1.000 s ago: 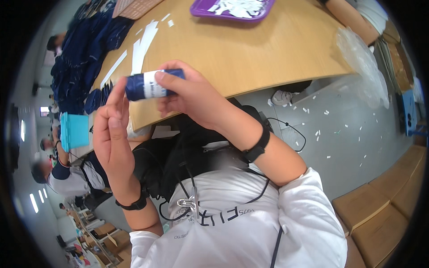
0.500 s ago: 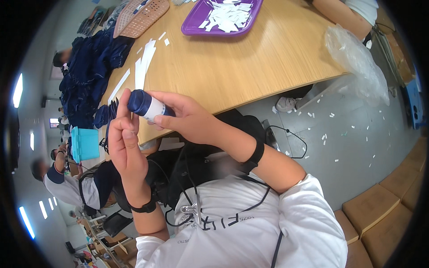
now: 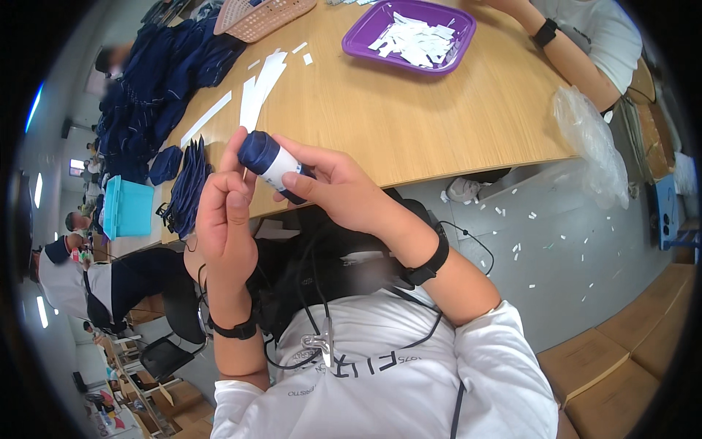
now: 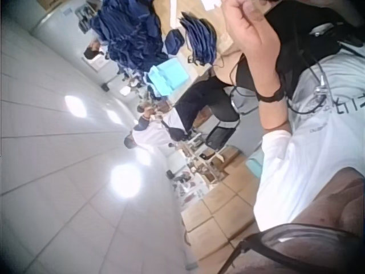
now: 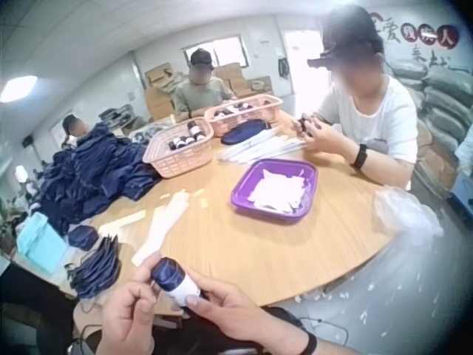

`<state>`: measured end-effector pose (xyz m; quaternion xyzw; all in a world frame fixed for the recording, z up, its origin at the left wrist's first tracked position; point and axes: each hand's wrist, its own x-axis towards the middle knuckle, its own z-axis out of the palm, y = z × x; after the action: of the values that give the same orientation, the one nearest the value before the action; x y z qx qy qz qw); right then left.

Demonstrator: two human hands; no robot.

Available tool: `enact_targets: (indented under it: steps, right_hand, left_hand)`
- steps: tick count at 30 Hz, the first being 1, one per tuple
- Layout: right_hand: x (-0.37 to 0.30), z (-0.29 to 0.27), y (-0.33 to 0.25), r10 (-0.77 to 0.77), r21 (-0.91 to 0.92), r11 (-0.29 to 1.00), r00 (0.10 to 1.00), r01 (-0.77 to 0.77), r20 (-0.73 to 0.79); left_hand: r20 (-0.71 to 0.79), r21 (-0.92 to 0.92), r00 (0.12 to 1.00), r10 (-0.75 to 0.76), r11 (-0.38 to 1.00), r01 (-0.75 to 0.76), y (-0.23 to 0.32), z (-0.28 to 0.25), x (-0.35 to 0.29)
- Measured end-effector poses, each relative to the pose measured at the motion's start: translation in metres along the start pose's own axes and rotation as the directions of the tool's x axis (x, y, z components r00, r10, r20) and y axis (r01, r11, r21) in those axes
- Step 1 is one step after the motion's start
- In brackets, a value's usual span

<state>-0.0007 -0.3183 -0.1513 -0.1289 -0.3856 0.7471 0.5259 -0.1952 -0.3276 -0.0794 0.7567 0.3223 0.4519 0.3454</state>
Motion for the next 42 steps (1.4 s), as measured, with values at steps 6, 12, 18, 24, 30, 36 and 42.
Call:
enact_targets:
  steps: [6, 12, 18, 24, 30, 36, 42]
  right_hand:
    - [-0.001, -0.006, 0.005, -0.118, -0.076, 0.989, 0.982, 0.130, 0.146]
    - [0.002, 0.001, 0.005, -0.011, -0.078, 0.997, 0.999, 0.008, -0.039]
    - [0.006, -0.004, 0.003, -0.121, -0.247, 0.957, 0.985, 0.149, 0.126]
    - [0.005, 0.001, -0.002, 0.087, -0.070, 0.994, 0.996, -0.088, -0.014]
    - [-0.006, 0.017, -0.009, 0.088, -0.469, 0.874, 0.991, -0.125, -0.099]
    - [-0.055, 0.058, -0.117, -0.132, -0.958, 0.244, 0.973, -0.152, -0.189]
    - [0.019, 0.004, -0.242, -0.345, -0.740, -0.635, 0.939, -0.220, 0.016]
  left_hand:
    - [-0.040, 0.005, 0.999, -0.033, 0.999, 0.033, 0.005, 0.002, -0.002]
    - [-0.003, 0.006, 1.000, 0.009, 1.000, -0.009, 0.000, -0.001, -0.005]
    - [-0.032, 0.178, 0.990, 0.140, 0.975, -0.133, -0.006, -0.005, 0.002]
    - [-0.027, 0.057, 0.995, 0.097, 0.994, -0.096, -0.010, -0.006, -0.006]
    - [0.086, 0.057, 0.989, -0.121, 0.992, 0.116, -0.003, -0.042, -0.020]
    - [-0.016, 0.073, 0.997, -0.073, 0.995, 0.074, 0.020, -0.102, -0.072]
    - [-0.072, -0.264, 0.994, -0.086, 0.962, 0.064, 0.034, -0.115, -0.089]
